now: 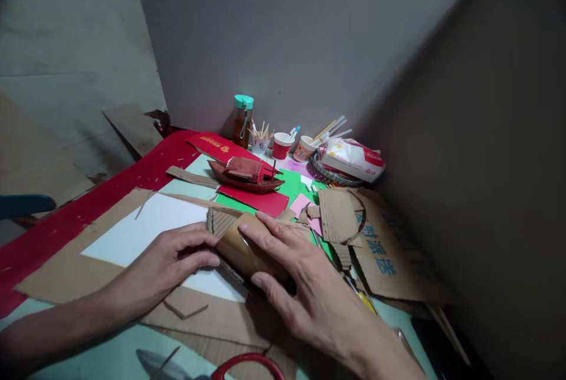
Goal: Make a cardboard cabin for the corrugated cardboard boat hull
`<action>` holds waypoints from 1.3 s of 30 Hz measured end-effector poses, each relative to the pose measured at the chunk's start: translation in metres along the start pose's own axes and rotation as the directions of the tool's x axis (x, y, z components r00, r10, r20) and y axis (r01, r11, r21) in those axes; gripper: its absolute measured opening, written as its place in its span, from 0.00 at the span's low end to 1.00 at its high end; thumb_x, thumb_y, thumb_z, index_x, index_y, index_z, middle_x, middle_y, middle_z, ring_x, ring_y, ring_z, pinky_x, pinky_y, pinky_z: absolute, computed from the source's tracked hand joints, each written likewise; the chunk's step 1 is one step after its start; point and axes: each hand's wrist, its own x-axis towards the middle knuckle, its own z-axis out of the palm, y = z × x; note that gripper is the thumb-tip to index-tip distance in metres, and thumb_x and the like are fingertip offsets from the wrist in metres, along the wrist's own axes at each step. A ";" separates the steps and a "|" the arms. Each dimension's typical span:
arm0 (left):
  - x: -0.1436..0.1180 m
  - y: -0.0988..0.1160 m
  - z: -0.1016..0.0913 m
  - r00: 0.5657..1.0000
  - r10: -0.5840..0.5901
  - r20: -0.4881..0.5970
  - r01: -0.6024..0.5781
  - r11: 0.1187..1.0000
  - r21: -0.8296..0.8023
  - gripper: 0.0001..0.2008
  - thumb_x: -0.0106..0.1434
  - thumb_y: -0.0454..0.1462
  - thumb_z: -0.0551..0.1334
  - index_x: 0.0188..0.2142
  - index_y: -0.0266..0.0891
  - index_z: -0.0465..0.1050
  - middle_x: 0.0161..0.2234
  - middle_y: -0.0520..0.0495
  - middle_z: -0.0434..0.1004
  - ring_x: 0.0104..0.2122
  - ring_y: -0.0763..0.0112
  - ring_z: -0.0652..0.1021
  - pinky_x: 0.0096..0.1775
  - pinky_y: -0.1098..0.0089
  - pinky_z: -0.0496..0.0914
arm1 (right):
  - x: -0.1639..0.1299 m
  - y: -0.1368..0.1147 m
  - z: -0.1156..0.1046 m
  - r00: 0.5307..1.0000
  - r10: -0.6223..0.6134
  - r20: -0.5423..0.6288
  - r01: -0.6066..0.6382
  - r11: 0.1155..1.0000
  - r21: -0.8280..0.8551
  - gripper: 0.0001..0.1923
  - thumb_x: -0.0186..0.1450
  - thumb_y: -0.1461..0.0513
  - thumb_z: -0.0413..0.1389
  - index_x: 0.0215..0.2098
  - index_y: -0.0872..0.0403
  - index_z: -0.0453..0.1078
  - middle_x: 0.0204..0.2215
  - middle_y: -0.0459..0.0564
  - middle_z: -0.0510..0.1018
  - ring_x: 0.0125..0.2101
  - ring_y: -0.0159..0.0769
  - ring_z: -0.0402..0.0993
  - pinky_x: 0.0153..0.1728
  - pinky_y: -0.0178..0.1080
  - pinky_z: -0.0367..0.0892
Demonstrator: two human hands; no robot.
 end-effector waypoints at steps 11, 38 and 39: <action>-0.006 0.005 -0.010 0.996 -0.013 -0.087 0.016 0.999 0.034 0.11 0.64 0.41 0.62 0.45 0.46 0.79 0.32 0.51 0.77 0.31 0.66 0.75 0.33 0.68 0.68 | 0.002 0.011 -0.002 0.994 0.063 0.085 -0.065 0.998 0.024 0.31 0.73 0.52 0.51 0.72 0.37 0.50 0.72 0.43 0.53 0.71 0.46 0.46 0.66 0.59 0.51; 0.070 -0.001 -0.012 0.974 0.129 0.187 -0.124 0.992 -0.035 0.14 0.60 0.30 0.60 0.38 0.46 0.84 0.34 0.56 0.86 0.33 0.68 0.81 0.34 0.71 0.69 | 0.010 0.013 -0.003 0.997 -0.079 0.002 0.078 0.983 -0.164 0.42 0.66 0.62 0.55 0.74 0.37 0.43 0.70 0.40 0.58 0.66 0.50 0.58 0.65 0.52 0.58; 0.070 -0.001 -0.011 0.976 0.139 0.165 -0.138 0.990 -0.022 0.14 0.60 0.30 0.60 0.36 0.46 0.83 0.33 0.56 0.85 0.32 0.68 0.80 0.33 0.71 0.69 | 0.011 0.012 -0.002 0.997 -0.077 -0.014 0.074 0.986 -0.147 0.42 0.66 0.62 0.55 0.74 0.37 0.44 0.70 0.40 0.59 0.66 0.51 0.58 0.66 0.54 0.56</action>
